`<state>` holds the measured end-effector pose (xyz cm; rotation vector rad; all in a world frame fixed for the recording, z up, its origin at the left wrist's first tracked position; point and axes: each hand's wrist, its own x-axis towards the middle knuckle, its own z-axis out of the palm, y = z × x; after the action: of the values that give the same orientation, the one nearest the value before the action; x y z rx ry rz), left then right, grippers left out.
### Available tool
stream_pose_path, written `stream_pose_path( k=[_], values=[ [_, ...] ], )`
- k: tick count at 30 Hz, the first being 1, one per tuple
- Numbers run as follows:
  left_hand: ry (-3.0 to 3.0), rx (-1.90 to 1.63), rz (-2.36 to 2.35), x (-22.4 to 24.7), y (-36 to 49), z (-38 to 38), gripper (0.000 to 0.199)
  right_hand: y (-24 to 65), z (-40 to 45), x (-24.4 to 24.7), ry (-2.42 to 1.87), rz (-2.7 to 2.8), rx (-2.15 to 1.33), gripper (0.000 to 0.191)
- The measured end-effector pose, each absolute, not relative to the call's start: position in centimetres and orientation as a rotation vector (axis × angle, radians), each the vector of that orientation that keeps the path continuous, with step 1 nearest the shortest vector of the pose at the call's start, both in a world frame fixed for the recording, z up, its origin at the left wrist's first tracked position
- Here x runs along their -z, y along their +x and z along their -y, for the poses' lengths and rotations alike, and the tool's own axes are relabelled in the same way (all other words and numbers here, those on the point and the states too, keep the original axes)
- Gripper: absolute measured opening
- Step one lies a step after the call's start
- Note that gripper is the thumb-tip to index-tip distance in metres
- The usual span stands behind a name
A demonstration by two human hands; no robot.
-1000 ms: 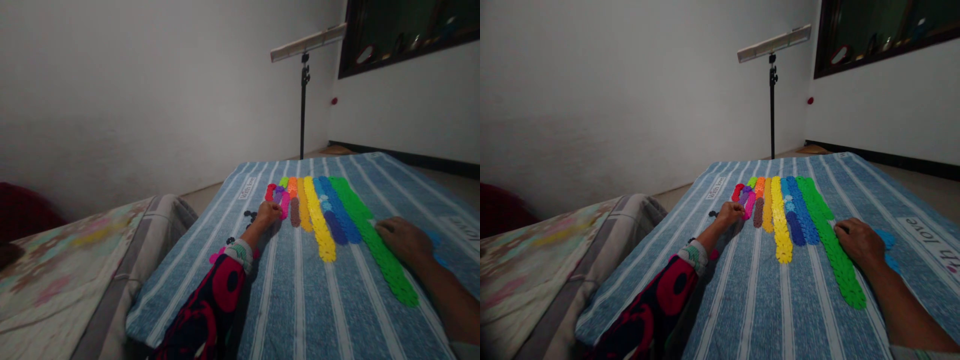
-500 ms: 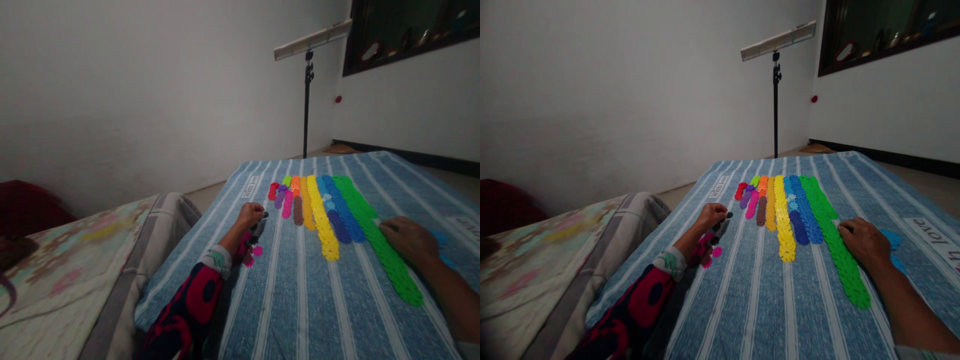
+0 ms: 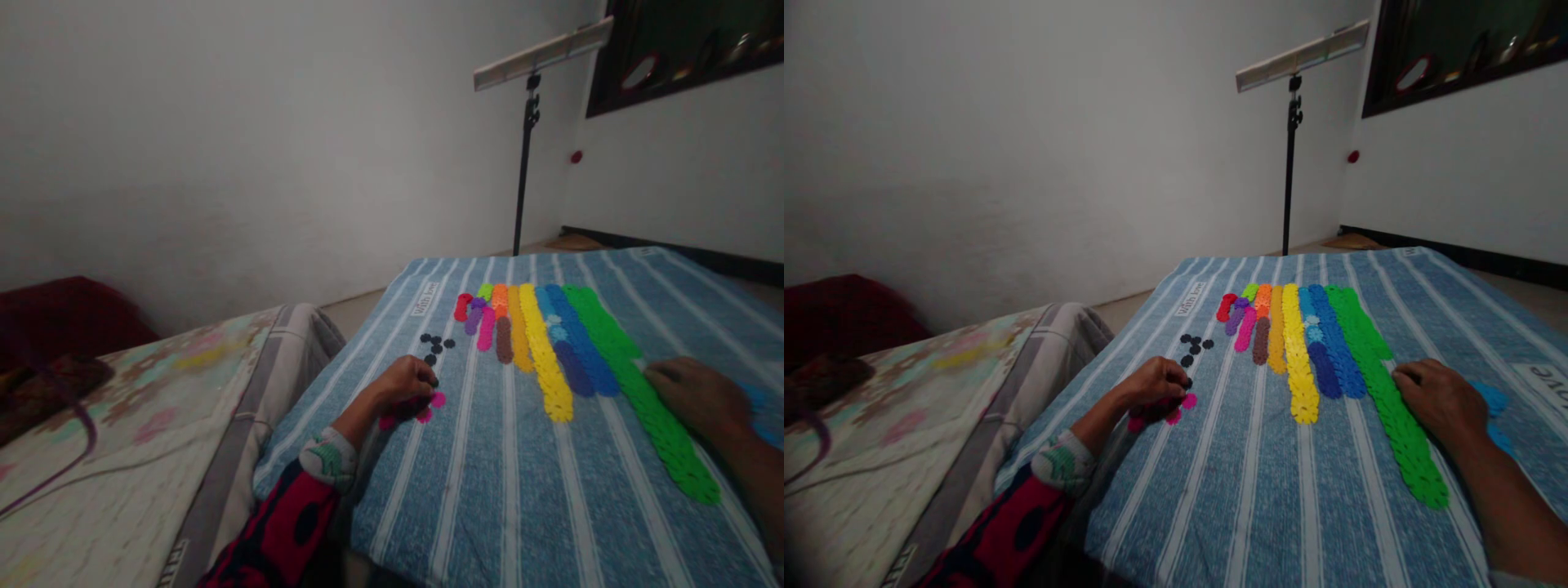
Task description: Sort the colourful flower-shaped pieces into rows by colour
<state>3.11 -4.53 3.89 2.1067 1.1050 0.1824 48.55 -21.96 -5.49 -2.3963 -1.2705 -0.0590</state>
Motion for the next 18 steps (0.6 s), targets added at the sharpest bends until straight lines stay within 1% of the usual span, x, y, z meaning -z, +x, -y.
stream_pose_path(
  k=[2, 6, 11, 18],
  values=[
    [2.136, -0.106, -1.063, -4.1, 3.5, 5.2, 0.016, 48.5, 22.0, 5.4, -2.395, 1.283, 0.063, 0.049],
    [2.192, 0.023, -1.052, -4.4, 4.2, 5.9, 0.007, 48.3, 21.9, 5.1, -2.411, 1.271, 0.041, 0.048],
    [2.155, 0.005, -1.129, -4.2, 4.5, 5.6, 0.008, 47.7, 22.1, 4.5, -2.384, 1.288, 0.055, 0.045],
    [1.972, -0.020, -1.012, -3.8, 4.9, 4.3, 0.012, 47.5, 22.0, 4.3, -2.380, 1.279, 0.060, 0.044]
  ],
)
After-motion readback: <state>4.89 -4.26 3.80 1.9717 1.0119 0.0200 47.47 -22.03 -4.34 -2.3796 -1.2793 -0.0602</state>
